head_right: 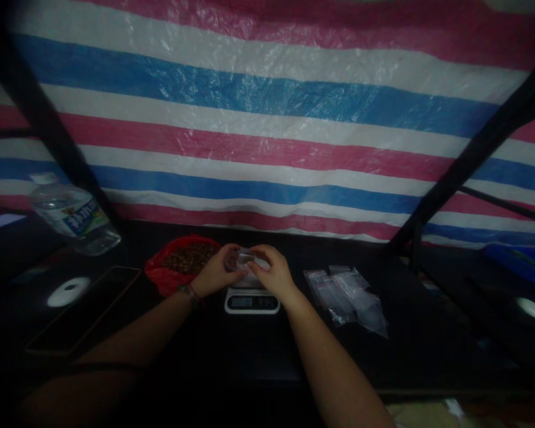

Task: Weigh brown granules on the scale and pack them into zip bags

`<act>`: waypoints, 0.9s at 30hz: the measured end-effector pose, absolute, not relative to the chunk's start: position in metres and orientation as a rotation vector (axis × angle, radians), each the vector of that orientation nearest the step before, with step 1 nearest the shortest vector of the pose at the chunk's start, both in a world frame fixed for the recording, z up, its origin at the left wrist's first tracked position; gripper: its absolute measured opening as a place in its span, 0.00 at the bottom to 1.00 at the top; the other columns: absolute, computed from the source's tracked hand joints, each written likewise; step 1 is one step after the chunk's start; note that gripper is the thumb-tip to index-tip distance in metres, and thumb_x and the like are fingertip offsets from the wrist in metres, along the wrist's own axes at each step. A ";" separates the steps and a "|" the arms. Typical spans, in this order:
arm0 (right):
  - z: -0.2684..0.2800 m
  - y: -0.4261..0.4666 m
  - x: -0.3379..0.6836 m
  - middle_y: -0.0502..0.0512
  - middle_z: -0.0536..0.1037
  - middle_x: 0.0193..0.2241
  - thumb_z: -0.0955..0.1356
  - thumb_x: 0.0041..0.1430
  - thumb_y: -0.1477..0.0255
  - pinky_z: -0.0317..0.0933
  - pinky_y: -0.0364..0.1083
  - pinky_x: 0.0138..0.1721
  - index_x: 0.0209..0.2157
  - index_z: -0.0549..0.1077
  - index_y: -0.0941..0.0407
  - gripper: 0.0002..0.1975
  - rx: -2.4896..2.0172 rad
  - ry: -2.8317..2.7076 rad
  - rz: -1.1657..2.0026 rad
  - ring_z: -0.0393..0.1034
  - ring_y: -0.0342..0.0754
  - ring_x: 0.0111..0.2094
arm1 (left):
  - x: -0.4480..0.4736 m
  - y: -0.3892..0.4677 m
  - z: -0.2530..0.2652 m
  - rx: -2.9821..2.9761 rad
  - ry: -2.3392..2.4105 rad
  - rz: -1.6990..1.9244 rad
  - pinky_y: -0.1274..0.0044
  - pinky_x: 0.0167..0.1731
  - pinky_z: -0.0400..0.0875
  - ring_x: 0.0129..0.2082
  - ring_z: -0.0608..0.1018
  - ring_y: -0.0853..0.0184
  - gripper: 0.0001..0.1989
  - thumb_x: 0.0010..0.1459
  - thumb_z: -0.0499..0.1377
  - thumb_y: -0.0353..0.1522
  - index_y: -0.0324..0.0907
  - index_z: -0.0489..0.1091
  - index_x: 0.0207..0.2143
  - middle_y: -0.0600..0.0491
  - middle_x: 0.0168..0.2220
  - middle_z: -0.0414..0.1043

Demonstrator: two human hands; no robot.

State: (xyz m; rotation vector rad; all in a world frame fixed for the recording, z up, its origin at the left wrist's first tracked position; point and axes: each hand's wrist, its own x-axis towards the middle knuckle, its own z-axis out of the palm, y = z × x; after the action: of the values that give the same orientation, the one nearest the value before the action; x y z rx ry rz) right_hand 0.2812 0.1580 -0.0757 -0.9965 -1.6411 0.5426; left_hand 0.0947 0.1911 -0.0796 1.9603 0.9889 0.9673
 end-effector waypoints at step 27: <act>-0.070 0.158 0.287 0.57 0.71 0.44 0.66 0.47 0.81 0.63 0.52 0.50 0.48 0.70 0.54 0.24 -1.074 -1.937 0.360 0.67 0.50 0.47 | 0.096 0.187 -0.082 1.995 0.947 1.125 0.76 0.31 0.69 0.29 0.74 0.68 0.28 0.45 0.66 0.38 0.40 0.60 0.47 0.55 0.32 0.69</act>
State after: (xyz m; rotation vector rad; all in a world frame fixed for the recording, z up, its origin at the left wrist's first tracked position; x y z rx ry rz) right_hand 0.2865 0.1583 -0.0699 -1.0736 -1.9369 0.3596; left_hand 0.0957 0.1871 -0.0822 1.9950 0.9472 1.1253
